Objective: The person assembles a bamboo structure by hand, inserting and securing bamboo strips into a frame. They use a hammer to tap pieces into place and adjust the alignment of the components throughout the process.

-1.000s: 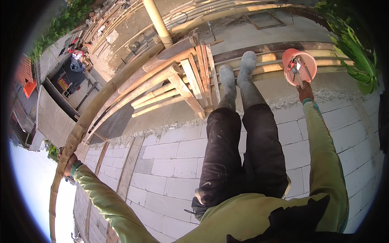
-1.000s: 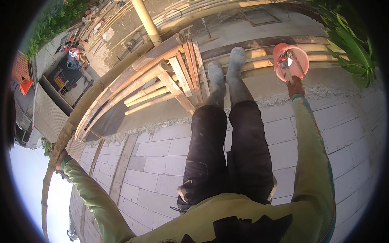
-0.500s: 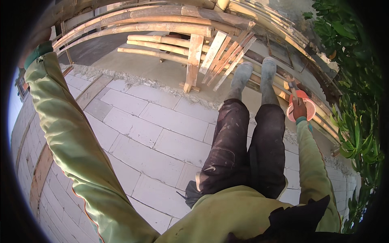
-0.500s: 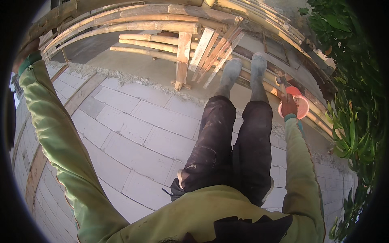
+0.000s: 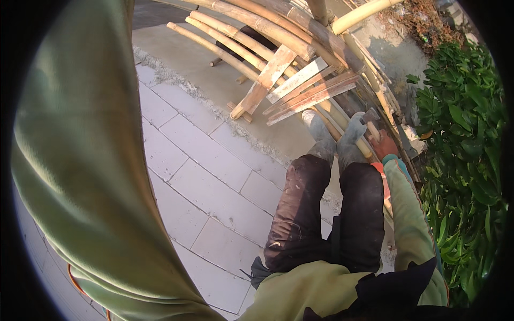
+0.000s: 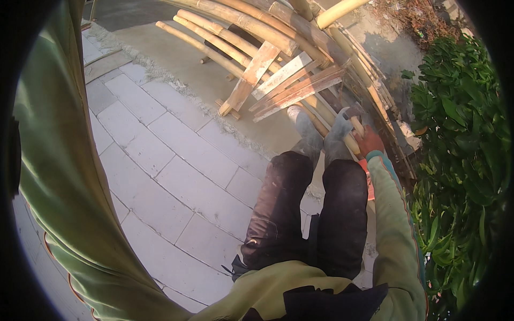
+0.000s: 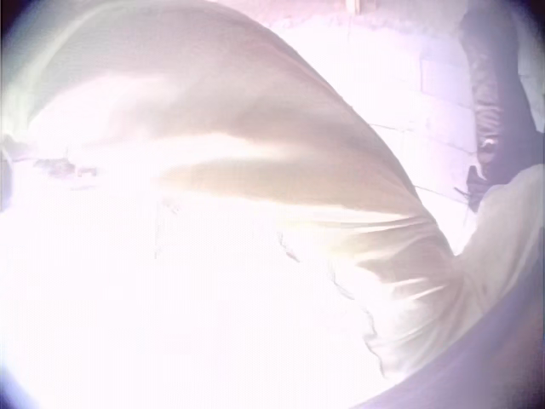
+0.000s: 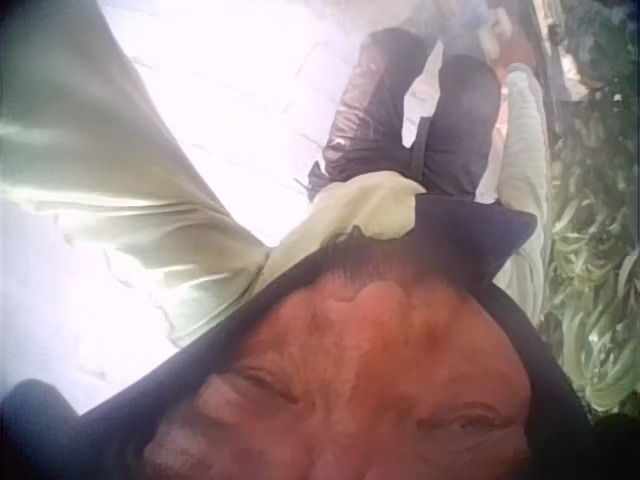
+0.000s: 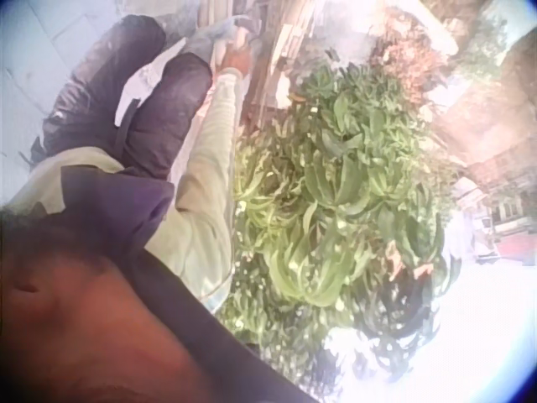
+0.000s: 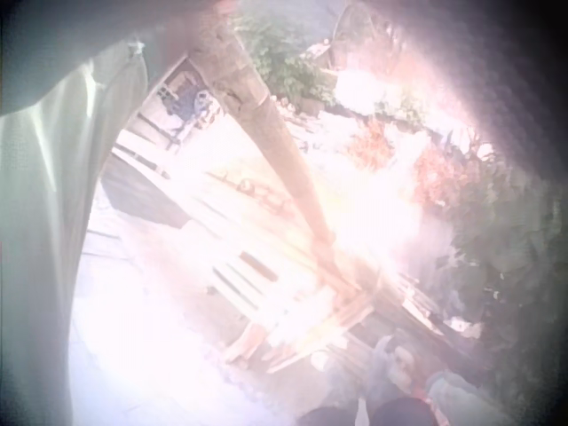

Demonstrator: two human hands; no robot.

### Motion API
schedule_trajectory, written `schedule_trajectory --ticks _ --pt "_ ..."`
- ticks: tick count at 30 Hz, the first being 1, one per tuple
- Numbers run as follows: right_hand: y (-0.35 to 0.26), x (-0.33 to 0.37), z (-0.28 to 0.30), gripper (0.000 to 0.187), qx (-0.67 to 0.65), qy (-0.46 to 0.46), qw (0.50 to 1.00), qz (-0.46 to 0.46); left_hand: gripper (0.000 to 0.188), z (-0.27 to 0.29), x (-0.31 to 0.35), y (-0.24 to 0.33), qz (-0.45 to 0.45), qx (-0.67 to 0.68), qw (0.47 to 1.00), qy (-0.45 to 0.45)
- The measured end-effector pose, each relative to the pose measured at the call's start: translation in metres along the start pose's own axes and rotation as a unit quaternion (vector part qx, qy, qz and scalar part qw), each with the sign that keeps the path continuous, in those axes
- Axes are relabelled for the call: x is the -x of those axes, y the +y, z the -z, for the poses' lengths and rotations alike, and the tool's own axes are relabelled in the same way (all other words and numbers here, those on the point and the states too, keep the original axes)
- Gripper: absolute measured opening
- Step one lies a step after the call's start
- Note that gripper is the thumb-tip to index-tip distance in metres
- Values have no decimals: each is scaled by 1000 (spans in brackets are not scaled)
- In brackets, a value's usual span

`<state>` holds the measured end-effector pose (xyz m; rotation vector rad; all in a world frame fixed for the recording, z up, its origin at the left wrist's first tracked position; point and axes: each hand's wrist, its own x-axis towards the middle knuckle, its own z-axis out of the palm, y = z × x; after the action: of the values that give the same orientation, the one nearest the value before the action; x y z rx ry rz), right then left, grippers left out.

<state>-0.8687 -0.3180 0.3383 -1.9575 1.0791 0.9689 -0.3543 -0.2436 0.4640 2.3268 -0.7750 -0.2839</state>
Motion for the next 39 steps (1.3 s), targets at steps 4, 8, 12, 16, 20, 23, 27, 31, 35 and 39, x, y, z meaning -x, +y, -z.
schedule_trajectory --ticks 4,8,12,16,20,23,27,31,35,39 --pt "-28 -23 15 49 125 2 991 56 50 -14 109 -9 37 55 995 -71" --pt "-72 -72 22 33 241 14 956 166 51 -24 266 -36 157 101 963 -192" --pt "-104 -158 -3 32 296 55 877 376 52 -36 416 -62 313 103 887 -322" --pt "-150 -244 -50 30 306 57 814 490 52 -56 501 -90 399 90 807 -426" --pt "-187 -302 -97 25 275 77 770 570 53 -76 497 -141 395 70 788 -467" --pt "-203 -328 -111 24 266 93 742 608 54 -90 424 -192 364 39 850 -378" --pt "-210 -341 -121 27 288 104 728 614 54 -105 273 -276 288 -11 949 -130" --pt "-184 -330 -133 32 290 101 735 604 55 -116 157 -341 293 -38 955 28" --pt "-161 -345 -128 36 274 71 731 622 56 -144 162 -381 355 -57 933 30" --pt "-177 -339 -109 35 232 118 707 658 57 -167 240 -391 359 -64 931 -4"
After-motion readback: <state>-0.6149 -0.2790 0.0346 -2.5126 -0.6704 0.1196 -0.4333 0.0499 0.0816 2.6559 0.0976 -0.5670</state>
